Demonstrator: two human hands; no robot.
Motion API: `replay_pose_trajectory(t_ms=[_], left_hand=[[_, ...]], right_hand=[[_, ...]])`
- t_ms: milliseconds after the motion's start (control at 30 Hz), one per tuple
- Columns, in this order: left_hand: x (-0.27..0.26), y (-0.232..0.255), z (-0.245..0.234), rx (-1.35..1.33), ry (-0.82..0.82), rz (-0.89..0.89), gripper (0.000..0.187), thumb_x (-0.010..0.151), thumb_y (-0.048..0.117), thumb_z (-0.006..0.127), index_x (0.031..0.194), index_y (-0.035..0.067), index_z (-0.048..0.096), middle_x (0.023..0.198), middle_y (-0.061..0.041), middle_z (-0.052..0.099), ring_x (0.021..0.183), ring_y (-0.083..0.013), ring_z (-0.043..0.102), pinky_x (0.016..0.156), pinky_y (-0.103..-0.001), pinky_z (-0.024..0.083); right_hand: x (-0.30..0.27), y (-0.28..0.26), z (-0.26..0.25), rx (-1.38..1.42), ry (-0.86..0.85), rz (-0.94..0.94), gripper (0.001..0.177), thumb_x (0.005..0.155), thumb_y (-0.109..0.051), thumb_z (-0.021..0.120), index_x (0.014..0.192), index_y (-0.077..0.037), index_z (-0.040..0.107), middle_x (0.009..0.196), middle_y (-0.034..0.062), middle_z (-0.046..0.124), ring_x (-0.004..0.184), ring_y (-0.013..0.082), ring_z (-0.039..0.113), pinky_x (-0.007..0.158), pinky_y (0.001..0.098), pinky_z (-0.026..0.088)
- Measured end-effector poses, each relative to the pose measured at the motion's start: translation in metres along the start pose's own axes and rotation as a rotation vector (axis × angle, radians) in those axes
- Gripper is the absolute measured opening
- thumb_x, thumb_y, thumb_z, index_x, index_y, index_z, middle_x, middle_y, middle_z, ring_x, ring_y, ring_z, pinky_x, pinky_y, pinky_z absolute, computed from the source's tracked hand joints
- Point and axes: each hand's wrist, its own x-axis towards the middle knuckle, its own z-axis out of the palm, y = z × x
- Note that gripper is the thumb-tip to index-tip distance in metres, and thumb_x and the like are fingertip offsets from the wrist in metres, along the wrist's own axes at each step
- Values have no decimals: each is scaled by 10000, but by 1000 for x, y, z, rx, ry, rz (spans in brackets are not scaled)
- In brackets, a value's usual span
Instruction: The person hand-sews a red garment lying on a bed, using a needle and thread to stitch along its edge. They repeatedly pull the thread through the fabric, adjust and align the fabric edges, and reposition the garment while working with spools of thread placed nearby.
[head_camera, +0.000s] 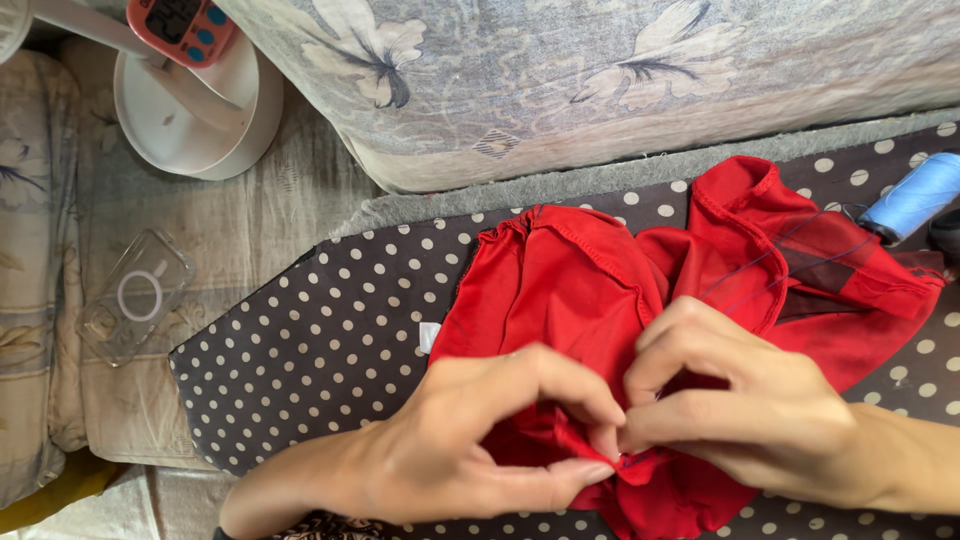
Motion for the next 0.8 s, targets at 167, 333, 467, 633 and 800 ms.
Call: replay_pose_trajectory(t_ms=[167, 333, 467, 633, 800], left_hand=[[-1, -13, 4, -356, 26, -109, 299, 1000, 7, 760, 1211, 16, 548, 1066, -62, 717, 1053, -100, 686, 1055, -284, 561], [1, -22, 11, -511, 91, -169, 360, 970, -19, 745, 1235, 18, 503, 1116, -83, 690, 1108, -128, 666, 1027, -286, 554], [3, -29, 13, -589, 136, -175, 368, 955, -34, 745, 1213, 13, 487, 1104, -106, 681, 1072, -139, 669, 1002, -293, 560], [5, -36, 17, -688, 137, -165, 348, 958, -31, 747, 1172, 23, 477, 1097, -122, 688, 1069, -158, 685, 997, -314, 569], [5, -40, 27, -584, 203, -31, 371, 965, -50, 755, 1134, 53, 441, 1100, -119, 688, 1087, -160, 683, 1022, -315, 569]], right_hand=[[2, 2, 5, 138, 20, 107, 170, 804, -55, 800, 951, -36, 717, 975, 49, 649, 897, 188, 634, 744, 303, 514], [-1, 6, 7, 155, 64, 134, 170, 791, -35, 805, 944, -39, 729, 948, 39, 655, 865, 171, 635, 725, 291, 512], [-7, 7, 9, 206, 114, 191, 142, 823, -20, 800, 940, -22, 719, 920, 34, 678, 827, 147, 665, 705, 264, 545], [-14, 8, 15, 505, 193, 286, 155, 877, 29, 761, 973, 24, 639, 905, 92, 694, 809, 185, 688, 703, 289, 581], [-17, 11, 22, 619, 225, 253, 207, 911, 60, 765, 996, 7, 584, 913, 121, 699, 828, 200, 686, 738, 309, 593]])
